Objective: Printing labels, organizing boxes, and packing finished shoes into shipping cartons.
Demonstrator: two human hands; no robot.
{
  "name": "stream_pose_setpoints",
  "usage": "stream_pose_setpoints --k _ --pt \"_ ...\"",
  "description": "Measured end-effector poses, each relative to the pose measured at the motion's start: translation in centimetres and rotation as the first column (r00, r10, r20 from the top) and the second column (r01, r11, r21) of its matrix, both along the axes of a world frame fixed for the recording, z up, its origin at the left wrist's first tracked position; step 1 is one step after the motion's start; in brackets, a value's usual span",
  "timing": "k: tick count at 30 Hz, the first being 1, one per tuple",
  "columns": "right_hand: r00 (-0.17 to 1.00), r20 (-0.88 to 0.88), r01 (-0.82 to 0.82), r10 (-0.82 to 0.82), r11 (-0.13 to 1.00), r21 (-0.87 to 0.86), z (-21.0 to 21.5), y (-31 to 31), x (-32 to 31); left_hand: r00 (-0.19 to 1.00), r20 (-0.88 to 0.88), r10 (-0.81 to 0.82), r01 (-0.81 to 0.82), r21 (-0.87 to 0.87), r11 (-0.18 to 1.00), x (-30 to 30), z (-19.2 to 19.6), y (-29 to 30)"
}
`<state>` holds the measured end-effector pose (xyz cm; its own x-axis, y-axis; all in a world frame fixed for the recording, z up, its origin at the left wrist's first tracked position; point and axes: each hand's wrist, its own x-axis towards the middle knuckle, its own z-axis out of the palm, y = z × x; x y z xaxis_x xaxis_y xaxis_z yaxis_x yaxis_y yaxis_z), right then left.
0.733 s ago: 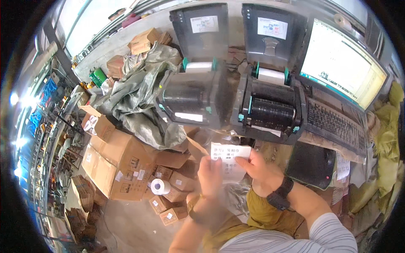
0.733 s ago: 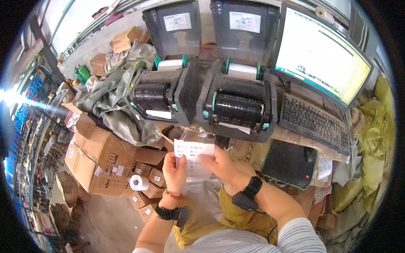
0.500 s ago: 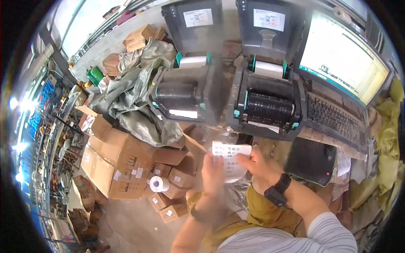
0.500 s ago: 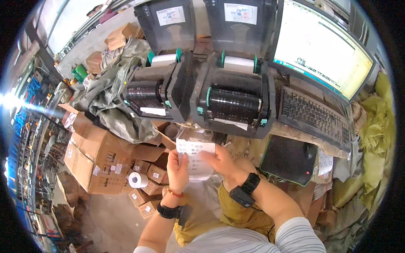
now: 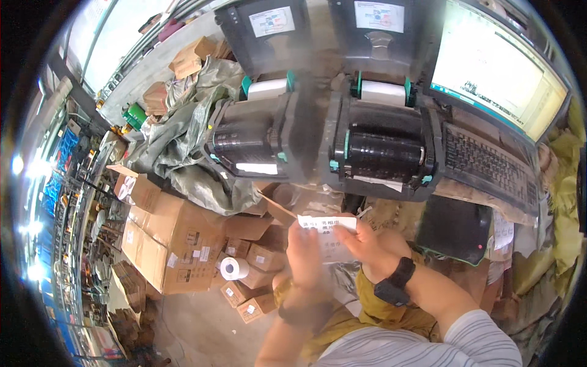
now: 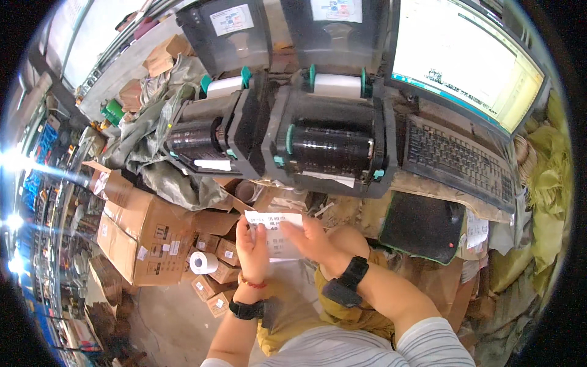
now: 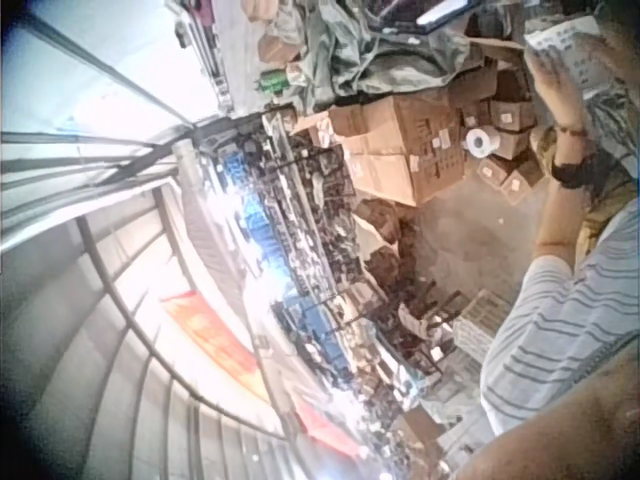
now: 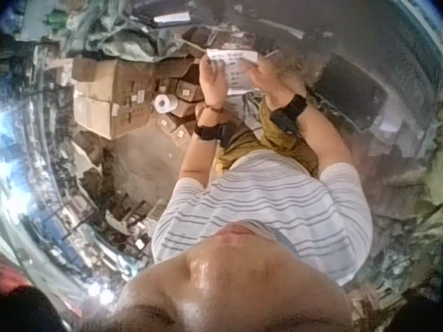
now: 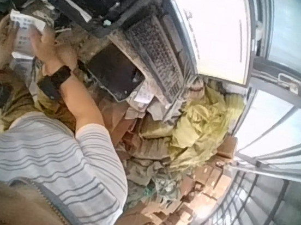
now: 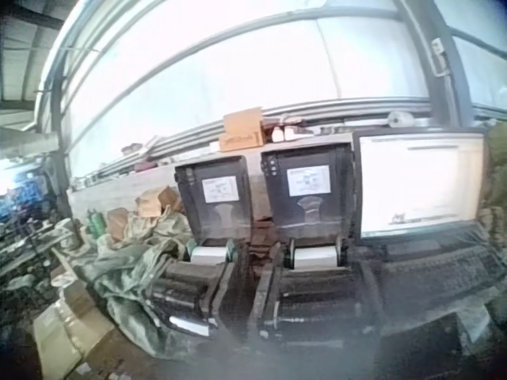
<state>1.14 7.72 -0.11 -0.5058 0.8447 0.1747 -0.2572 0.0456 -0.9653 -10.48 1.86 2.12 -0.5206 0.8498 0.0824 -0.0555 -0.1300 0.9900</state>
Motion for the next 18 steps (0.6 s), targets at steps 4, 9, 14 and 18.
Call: stream_pose_setpoints --k 4,9,14,18 --pt "0.999 0.016 0.043 -0.042 0.999 -0.013 0.0 0.4 -0.6 0.996 -0.087 -0.014 0.005 -0.100 0.995 -0.1 0.4 -0.3" --pt "0.956 0.174 0.152 -0.234 0.909 0.389 -0.4 1.0 -0.3 0.998 -0.015 -0.054 0.053 -0.052 0.997 0.7 -0.4 0.2" --pt "0.970 0.169 0.100 -0.173 0.923 0.370 0.7 0.8 0.2 0.985 0.134 -0.110 0.118 -0.055 0.992 0.1 -0.1 0.2" --pt "0.963 0.244 0.004 -0.112 0.915 0.404 0.2 0.5 0.3 0.993 0.107 -0.055 0.066 -0.100 0.993 -1.4 -0.9 -0.5"
